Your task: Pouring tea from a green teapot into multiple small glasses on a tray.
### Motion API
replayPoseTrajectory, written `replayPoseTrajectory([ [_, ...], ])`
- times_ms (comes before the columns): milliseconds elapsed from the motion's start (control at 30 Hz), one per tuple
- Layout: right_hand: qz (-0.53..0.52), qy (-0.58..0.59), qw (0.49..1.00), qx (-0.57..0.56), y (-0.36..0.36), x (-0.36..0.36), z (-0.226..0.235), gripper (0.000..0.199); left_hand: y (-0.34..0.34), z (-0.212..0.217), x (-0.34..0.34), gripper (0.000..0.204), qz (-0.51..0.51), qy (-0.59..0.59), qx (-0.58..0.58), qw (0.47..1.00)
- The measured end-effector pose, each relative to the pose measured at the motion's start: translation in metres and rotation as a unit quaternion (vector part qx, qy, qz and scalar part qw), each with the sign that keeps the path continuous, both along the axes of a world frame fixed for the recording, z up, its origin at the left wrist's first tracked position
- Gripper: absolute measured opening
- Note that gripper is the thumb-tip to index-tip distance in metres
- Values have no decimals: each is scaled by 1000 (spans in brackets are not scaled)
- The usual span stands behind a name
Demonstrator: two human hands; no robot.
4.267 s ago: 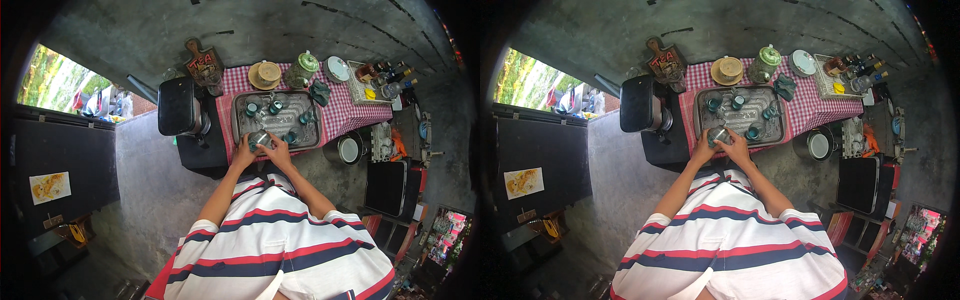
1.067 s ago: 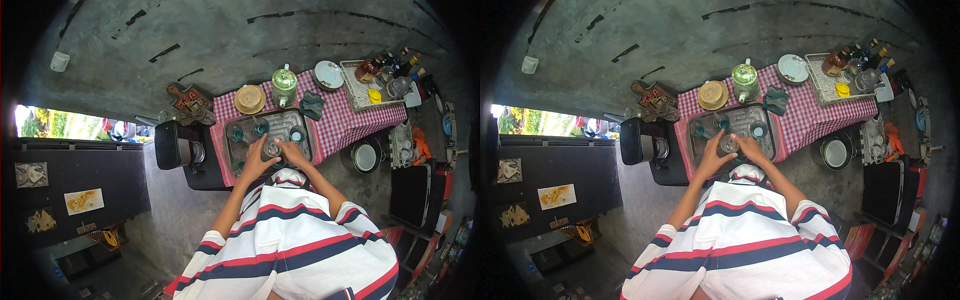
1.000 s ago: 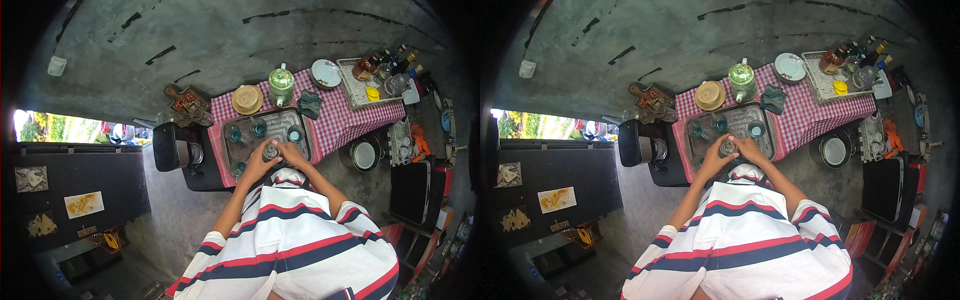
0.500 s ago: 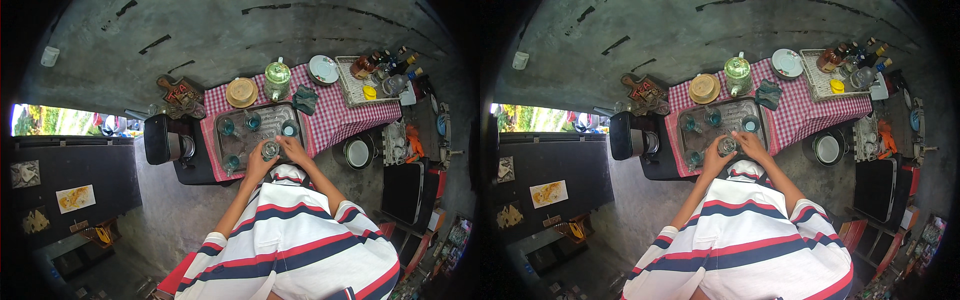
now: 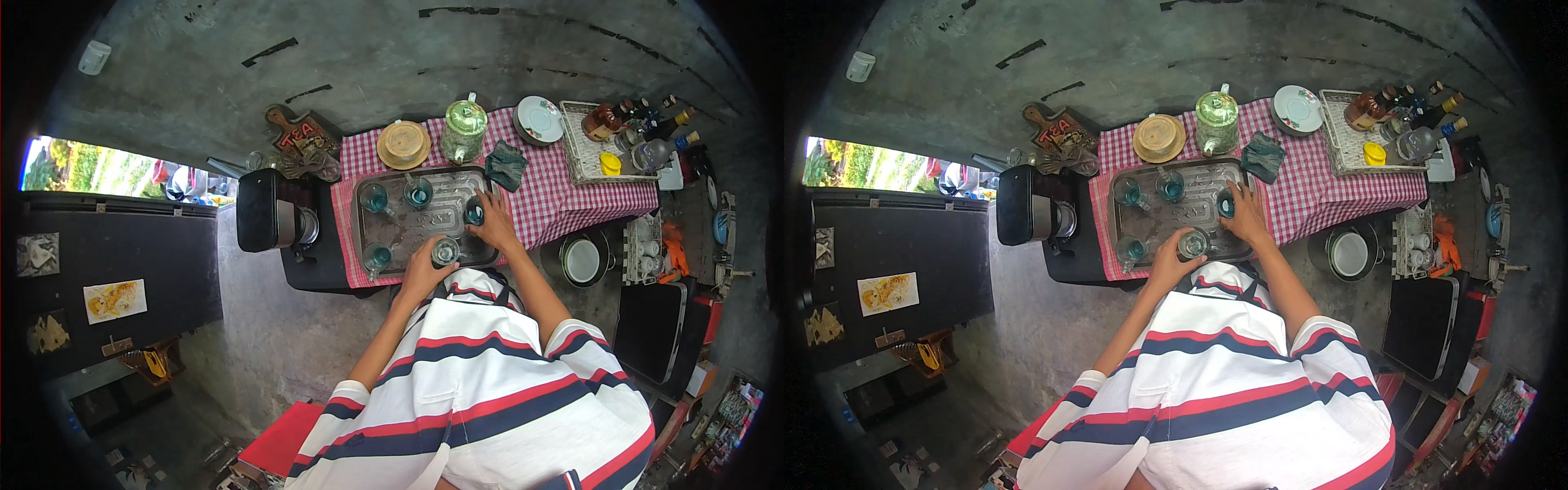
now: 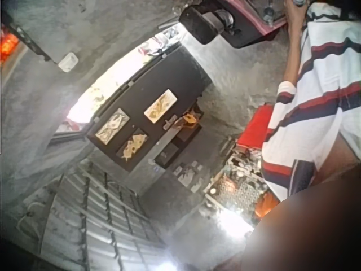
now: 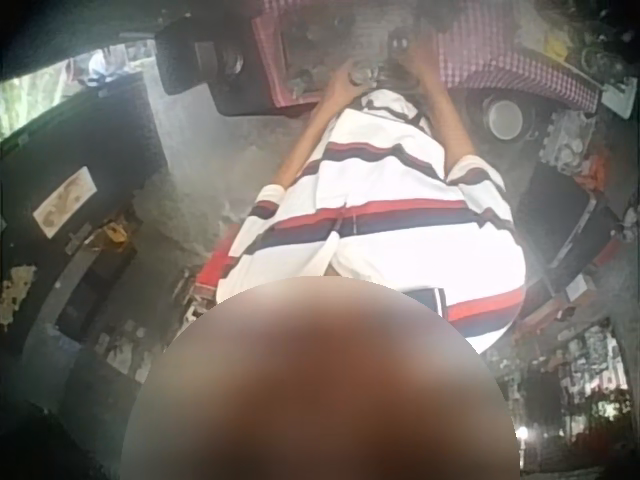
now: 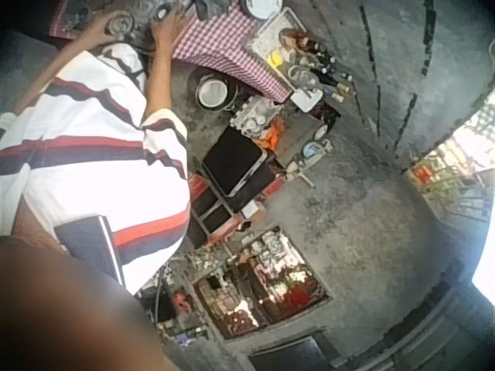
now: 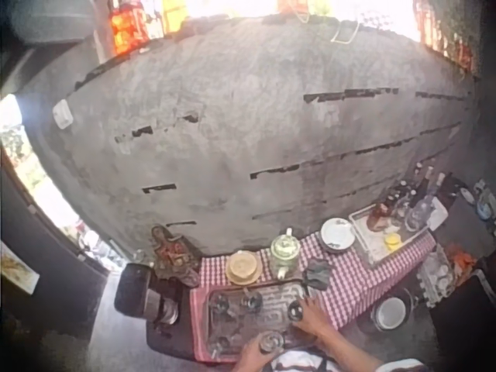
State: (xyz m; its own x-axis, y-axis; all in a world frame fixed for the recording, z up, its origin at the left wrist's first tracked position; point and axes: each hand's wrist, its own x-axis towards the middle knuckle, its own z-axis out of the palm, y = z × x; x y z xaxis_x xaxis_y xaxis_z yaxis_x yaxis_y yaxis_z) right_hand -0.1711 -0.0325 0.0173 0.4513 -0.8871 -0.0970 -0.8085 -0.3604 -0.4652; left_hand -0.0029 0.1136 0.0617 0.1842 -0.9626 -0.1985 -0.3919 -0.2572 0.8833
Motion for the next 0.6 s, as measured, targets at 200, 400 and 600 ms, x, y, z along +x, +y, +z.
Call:
replayPoseTrajectory([
  [200,-26,-66,993,90,-2,0,-1,82,-2,-1,0,62,0,11,-4,1000],
  [400,-22,-70,994,85,8,-4,3,82,-10,1,0,60,7,-4,-26,1000],
  [600,-10,-83,993,82,19,-8,-5,82,-29,2,12,61,15,-11,-8,1000],
])
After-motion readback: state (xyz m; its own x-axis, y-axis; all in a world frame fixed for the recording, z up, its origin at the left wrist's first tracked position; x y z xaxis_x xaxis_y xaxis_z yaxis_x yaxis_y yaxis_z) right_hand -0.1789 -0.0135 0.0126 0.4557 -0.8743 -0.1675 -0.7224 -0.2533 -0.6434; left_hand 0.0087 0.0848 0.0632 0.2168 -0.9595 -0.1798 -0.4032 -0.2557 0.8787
